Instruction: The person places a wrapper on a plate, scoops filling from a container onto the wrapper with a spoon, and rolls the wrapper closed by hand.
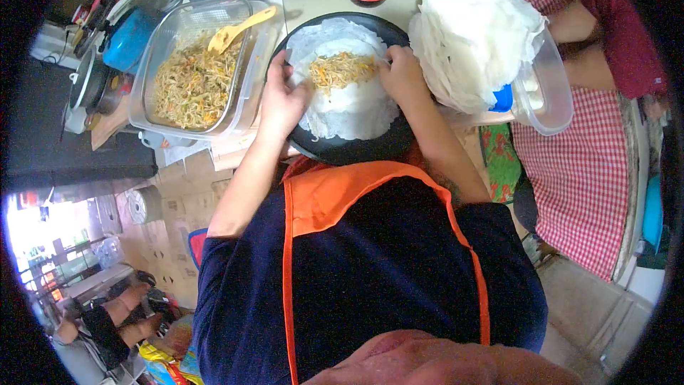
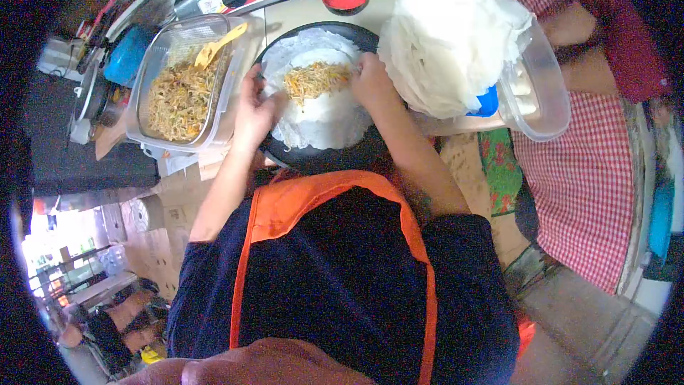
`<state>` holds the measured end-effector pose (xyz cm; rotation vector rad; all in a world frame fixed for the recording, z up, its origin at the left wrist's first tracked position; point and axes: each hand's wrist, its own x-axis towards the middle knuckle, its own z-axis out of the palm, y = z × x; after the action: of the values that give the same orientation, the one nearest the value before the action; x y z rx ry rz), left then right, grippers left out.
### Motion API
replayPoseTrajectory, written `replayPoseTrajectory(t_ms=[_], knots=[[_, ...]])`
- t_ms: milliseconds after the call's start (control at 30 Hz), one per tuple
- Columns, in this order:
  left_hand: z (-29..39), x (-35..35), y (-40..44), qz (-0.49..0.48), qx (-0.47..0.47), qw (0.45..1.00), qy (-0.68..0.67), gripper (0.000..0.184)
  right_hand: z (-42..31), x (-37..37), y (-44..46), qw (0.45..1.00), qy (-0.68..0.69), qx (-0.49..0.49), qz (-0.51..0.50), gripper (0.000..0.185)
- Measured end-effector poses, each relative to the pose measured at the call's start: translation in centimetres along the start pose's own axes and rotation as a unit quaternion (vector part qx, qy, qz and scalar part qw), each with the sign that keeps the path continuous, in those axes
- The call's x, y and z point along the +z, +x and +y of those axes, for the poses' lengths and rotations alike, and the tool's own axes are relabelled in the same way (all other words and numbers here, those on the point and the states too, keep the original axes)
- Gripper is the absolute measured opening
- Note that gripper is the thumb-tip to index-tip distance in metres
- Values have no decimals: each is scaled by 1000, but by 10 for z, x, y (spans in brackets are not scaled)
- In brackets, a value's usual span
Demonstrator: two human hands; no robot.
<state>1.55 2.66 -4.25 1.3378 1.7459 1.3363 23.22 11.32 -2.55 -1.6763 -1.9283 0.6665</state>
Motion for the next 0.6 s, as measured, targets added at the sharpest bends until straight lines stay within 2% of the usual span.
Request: replayPoseTrajectory(t_ms=[67, 100, 200, 267, 300, 367, 400, 467, 533, 600], knots=[[7, -3, 1, -4, 10, 1000, 7, 65, 3, 2, 2, 997, 15, -75, 5, 24], [10, -5, 2, -5, 20, 1000, 13, 64, 0, 0, 1, 997, 17, -74, 5, 24], [11, -8, 2, -7, -7, 1000, 27, 64, -8, -5, -1, 994, 101, -31, 7, 30], [17, -8, 0, -4, -8, 999, 37, 63, -11, -10, -4, 982, 188, 23, -10, 42], [20, -8, -2, 1, -11, 999, 44, 63, -11, -12, -6, 982, 188, 23, -11, 42], [19, -8, -3, 2, -7, 999, 48, 63, -9, -14, -9, 931, 325, 127, -105, 52], [19, -9, -3, 4, -4, 999, 52, 63, -8, -15, -14, 931, 326, 128, -105, 52], [20, -9, -4, 8, 9, 999, 50, 62, -6, -16, -25, 990, 134, -26, -37, 51], [20, -9, -6, 11, 19, 999, 47, 62, 0, -8, -21, 993, 104, -46, -13, 51], [22, -9, -4, 4, 77, 993, 90, 59, 4, -1, -16, 995, 75, -66, 13, 51]])
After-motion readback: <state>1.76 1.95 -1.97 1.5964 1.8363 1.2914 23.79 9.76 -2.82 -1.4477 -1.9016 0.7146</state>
